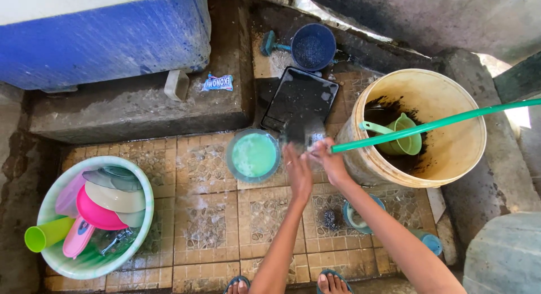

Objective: Washing various dishes, bowls, and a baking tray using soap and a hose in an outdoor area.

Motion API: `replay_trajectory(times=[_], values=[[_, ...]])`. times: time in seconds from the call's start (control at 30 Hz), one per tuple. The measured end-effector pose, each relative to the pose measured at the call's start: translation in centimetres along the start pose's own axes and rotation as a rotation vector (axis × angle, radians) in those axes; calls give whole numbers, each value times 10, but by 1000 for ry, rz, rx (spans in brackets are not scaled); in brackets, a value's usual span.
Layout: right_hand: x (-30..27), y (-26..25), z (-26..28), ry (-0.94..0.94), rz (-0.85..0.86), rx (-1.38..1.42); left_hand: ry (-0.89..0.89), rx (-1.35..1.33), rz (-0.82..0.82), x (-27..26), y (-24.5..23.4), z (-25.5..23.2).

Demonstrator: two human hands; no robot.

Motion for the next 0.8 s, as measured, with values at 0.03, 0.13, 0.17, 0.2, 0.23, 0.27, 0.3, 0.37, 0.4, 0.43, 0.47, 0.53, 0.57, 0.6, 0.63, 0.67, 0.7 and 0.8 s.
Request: replay_trajectory(times=[0.03,0.13,0.17,0.2,0.23,0.27,0.3,0.37,0.4,0.43,0.47,0.53,0.57,0.6,0.63,0.67,0.7,0.8], values=[[-10,8,21,-3,1,0,2,-2,-2,-4,14,18],[-52,43,89,-258,88,-559,-410,-513,198,-22,48,57],[-67,58,104,-210,159,-878,-418,-625,238,-21,43,46],[-83,71,118,-158,232,-1197,-427,-736,279,-21,38,35],[-82,64,107,-162,236,-1197,-426,-736,274,-17,31,31],[-84,61,94,-213,354,-1281,-553,-687,199,-16,22,34],[-86,57,81,-265,470,-1363,-677,-637,127,-14,15,35],[-93,68,108,-394,564,-1470,-729,-717,110,-8,-13,33],[-99,74,120,-521,661,-1574,-782,-796,97,-7,-25,32],[-91,79,132,-523,661,-1573,-781,-796,96,-7,-30,32],[-81,78,140,-417,633,-1744,-784,-848,129,-7,-32,31],[-67,71,136,-299,609,-1905,-797,-893,159,-24,-21,45],[-55,69,130,-361,505,-1970,-816,-959,268,-34,0,58],[-44,66,124,-423,398,-2031,-832,-1023,377,-44,20,70],[-50,71,121,-422,398,-2031,-831,-1023,378,-41,13,58],[-58,82,121,-562,435,-1906,-800,-992,428,-38,8,45],[-67,91,121,-693,469,-1778,-769,-962,480,-35,3,31],[-89,94,105,-616,777,-1562,-619,-792,311,-8,-12,40]])
Point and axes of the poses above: each hand's wrist, its own x-axis towards the middle knuckle, its own y-axis out of the palm, z = x × y, the point moved 5 cm from there along x, towards the middle knuckle, and after that the axes turned 8 degrees about -z, right-handed, at the moved point
